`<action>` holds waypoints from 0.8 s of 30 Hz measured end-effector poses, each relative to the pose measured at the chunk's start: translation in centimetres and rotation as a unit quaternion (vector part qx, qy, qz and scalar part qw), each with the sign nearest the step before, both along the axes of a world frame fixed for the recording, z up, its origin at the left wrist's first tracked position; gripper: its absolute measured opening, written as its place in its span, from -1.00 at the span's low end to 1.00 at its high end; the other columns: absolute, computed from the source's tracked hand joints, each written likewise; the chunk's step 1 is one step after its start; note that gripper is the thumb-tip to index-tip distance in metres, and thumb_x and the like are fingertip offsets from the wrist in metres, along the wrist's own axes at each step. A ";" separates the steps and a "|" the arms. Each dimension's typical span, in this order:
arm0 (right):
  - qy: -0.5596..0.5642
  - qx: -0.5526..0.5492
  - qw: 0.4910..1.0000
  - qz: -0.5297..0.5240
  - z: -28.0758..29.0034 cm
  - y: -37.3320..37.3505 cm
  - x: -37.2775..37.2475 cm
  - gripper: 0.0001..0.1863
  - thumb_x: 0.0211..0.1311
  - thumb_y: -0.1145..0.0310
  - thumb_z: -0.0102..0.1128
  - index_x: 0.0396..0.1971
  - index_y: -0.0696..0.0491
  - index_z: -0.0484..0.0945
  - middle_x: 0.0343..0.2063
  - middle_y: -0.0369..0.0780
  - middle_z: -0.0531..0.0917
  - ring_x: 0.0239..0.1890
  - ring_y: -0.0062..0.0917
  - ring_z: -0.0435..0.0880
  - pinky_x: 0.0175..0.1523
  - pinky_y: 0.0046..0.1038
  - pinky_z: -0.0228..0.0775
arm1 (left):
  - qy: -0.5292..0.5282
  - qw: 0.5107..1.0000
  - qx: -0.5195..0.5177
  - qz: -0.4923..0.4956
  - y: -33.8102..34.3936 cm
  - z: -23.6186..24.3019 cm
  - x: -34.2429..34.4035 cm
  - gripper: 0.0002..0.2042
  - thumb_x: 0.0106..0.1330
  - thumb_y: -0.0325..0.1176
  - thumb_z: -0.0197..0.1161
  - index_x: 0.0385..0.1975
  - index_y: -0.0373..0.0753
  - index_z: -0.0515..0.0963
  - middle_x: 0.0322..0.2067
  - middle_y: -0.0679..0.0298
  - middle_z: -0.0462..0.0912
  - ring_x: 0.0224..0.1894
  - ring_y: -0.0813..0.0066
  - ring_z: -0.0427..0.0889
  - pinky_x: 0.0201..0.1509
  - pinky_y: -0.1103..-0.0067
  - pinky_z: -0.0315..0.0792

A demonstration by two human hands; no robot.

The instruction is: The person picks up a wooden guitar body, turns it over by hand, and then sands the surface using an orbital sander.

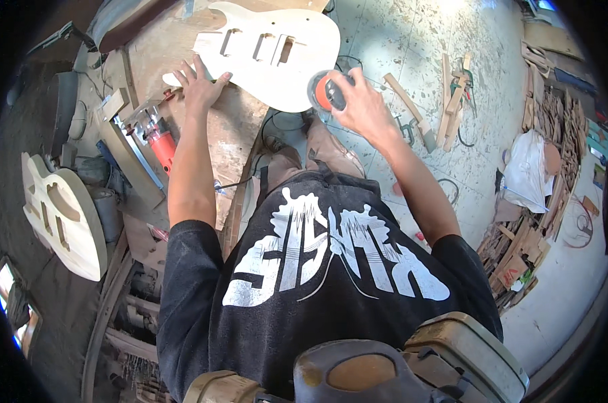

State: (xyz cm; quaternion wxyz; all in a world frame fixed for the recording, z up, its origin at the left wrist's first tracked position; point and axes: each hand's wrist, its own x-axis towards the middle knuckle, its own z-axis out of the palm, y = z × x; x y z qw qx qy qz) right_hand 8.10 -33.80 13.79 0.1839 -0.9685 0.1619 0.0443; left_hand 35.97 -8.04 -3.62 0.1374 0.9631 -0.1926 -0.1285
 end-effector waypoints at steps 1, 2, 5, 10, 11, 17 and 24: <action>-0.012 -0.011 1.000 0.004 0.1 -0.5 0.4 -0.23 -0.02 0.40 0.52 0.26 -0.23 0.42 0.01 -0.06 0.44 -0.07 -0.01 0.70 -0.06 -0.03 0.68 | -0.003 1.000 0.000 0.005 0.6 -0.3 0.2 0.19 0.17 0.49 0.29 0.66 -0.05 -0.15 0.62 -0.20 -0.26 0.63 -0.39 -0.42 0.66 0.00 -0.08; 0.009 -0.017 1.000 0.013 0.2 -0.6 0.6 -0.22 -0.03 0.42 0.51 0.27 -0.25 0.42 0.01 -0.07 0.44 -0.07 0.00 0.71 -0.06 -0.04 0.70 | 0.018 1.000 -0.012 0.004 0.5 -0.4 0.0 0.21 0.17 0.52 0.26 0.66 -0.08 -0.16 0.61 -0.24 -0.29 0.62 -0.42 -0.45 0.66 -0.01 -0.15; 0.049 -0.005 0.995 0.089 0.6 0.9 0.0 -0.24 -0.01 0.45 0.49 0.25 -0.24 0.42 0.03 -0.06 0.44 -0.06 0.01 0.70 -0.06 -0.05 0.72 | 0.025 0.999 -0.023 0.002 0.3 -0.5 0.1 0.23 0.15 0.55 0.24 0.65 -0.10 -0.15 0.60 -0.28 -0.31 0.61 -0.46 -0.48 0.66 -0.03 -0.19; -0.022 0.009 0.987 0.158 0.3 3.5 2.5 -0.26 -0.07 0.52 0.41 0.21 -0.21 0.43 0.11 -0.07 0.47 -0.04 0.03 0.69 -0.09 -0.05 0.73 | 0.038 0.998 -0.042 0.013 0.1 0.0 -0.5 0.22 0.15 0.54 0.27 0.66 -0.08 -0.14 0.61 -0.24 -0.28 0.61 -0.46 -0.46 0.65 -0.04 -0.12; -0.023 0.009 0.986 0.166 0.1 3.8 3.7 -0.26 -0.07 0.52 0.41 0.21 -0.21 0.43 0.11 -0.07 0.47 -0.04 0.03 0.69 -0.09 -0.05 0.73 | 0.032 0.999 -0.029 0.012 0.3 0.1 -0.3 0.22 0.15 0.53 0.28 0.66 -0.07 -0.13 0.62 -0.21 -0.28 0.61 -0.45 -0.46 0.65 -0.04 -0.11; -0.040 -0.044 0.982 0.177 0.3 4.3 10.2 -0.29 0.02 0.58 0.26 0.25 -0.18 0.42 0.06 0.01 0.46 -0.08 0.05 0.68 -0.11 0.00 0.68 | 0.029 0.999 0.000 0.027 -0.3 0.7 -0.6 0.18 0.16 0.45 0.33 0.67 0.02 -0.14 0.65 -0.08 -0.28 0.64 -0.32 -0.41 0.66 0.03 -0.10; -0.021 -0.017 0.966 0.256 0.9 4.6 8.3 -0.26 -0.01 0.54 0.36 0.25 -0.20 0.42 0.04 -0.01 0.46 -0.09 0.02 0.67 -0.09 -0.01 0.68 | -0.010 1.000 -0.015 0.009 0.1 0.1 -0.8 0.19 0.18 0.51 0.26 0.66 -0.07 -0.13 0.62 -0.22 -0.25 0.62 -0.44 -0.38 0.66 0.04 -0.12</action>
